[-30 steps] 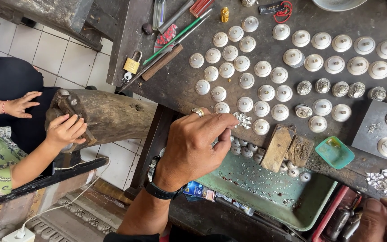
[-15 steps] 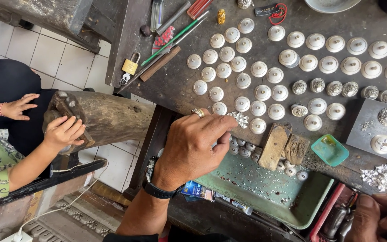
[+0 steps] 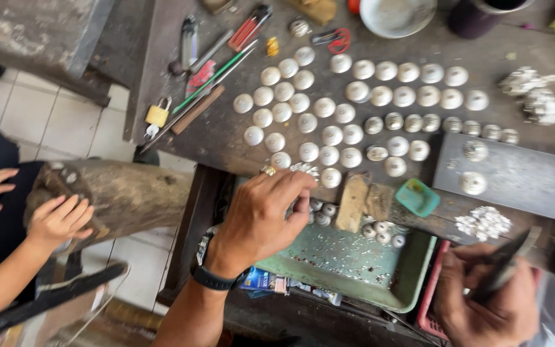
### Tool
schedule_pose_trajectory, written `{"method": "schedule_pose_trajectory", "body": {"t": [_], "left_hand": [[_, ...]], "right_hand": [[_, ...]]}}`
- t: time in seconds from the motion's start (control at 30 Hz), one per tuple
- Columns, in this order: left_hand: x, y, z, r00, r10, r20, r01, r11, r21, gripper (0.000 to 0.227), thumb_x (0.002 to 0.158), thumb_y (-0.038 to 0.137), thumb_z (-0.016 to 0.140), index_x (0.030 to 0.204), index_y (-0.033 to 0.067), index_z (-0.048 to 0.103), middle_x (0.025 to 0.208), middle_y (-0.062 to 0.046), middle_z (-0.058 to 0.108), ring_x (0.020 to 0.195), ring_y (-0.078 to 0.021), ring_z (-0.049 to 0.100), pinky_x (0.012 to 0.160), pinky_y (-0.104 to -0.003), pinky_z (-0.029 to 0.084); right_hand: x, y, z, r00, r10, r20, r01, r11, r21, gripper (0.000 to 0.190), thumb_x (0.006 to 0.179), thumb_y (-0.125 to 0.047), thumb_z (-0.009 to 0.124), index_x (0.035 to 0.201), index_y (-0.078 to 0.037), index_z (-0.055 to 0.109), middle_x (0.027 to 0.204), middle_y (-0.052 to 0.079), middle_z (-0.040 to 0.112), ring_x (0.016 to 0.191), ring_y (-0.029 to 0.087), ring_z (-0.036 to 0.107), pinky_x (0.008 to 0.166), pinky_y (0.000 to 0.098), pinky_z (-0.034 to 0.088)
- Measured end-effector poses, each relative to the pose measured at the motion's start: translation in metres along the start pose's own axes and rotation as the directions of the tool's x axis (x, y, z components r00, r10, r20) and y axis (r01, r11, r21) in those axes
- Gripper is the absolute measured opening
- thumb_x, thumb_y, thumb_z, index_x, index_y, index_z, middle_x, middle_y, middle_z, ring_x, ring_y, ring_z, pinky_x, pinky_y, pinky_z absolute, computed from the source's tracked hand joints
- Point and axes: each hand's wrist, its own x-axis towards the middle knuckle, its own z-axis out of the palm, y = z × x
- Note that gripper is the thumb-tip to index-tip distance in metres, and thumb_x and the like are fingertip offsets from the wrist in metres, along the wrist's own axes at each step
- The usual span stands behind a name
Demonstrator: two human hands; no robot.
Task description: A person is using pliers to assemble or attach small silver jewelry components at a workshop bench.
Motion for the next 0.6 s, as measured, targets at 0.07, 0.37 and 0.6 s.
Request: {"method": "schedule_pose_trajectory", "body": {"t": [0.07, 0.37, 0.6], "left_hand": [[0.003, 0.011, 0.006, 1.0, 0.027, 0.015, -0.025, 0.992, -0.12, 0.021, 0.073, -0.006, 0.058, 0.088, 0.0059, 0.049, 0.073, -0.005, 0.057, 0.057, -0.014, 0.053, 0.052, -0.027, 0.045], [-0.005, 0.072, 0.033, 0.924, -0.145, 0.353, 0.381, 0.374, -0.845, 0.013, 0.075, -0.003, 0.06, 0.082, 0.0055, 0.054, 0.075, -0.003, 0.057, 0.064, -0.0095, 0.052, 0.059, -0.02, 0.047], [-0.018, 0.076, 0.059, 0.769, -0.267, 0.581, 0.585, -0.075, -0.808, 0.015, 0.073, -0.003, 0.061, 0.086, -0.0002, 0.055, 0.074, -0.008, 0.057, 0.065, -0.012, 0.052, 0.059, -0.023, 0.046]], "right_hand": [[0.002, 0.001, 0.001, 0.985, -0.158, -0.062, 0.16, 0.986, 0.036, 0.013, 0.085, 0.012, 0.065, 0.079, 0.01, 0.053, 0.067, 0.011, 0.046, 0.056, 0.015, 0.043, 0.056, 0.0239, 0.036], [-0.014, -0.012, -0.004, 0.918, -0.388, 0.085, 0.376, 0.917, 0.133, 0.028, 0.071, -0.009, 0.063, 0.066, -0.002, 0.036, 0.075, 0.011, 0.058, 0.049, 0.011, 0.052, 0.042, 0.0201, 0.041], [-0.009, -0.009, 0.002, 0.82, -0.571, -0.039, 0.562, 0.79, 0.245, 0.024, 0.073, -0.004, 0.061, 0.064, -0.002, 0.038, 0.071, 0.013, 0.058, 0.055, 0.017, 0.057, 0.042, 0.0223, 0.041]]}}
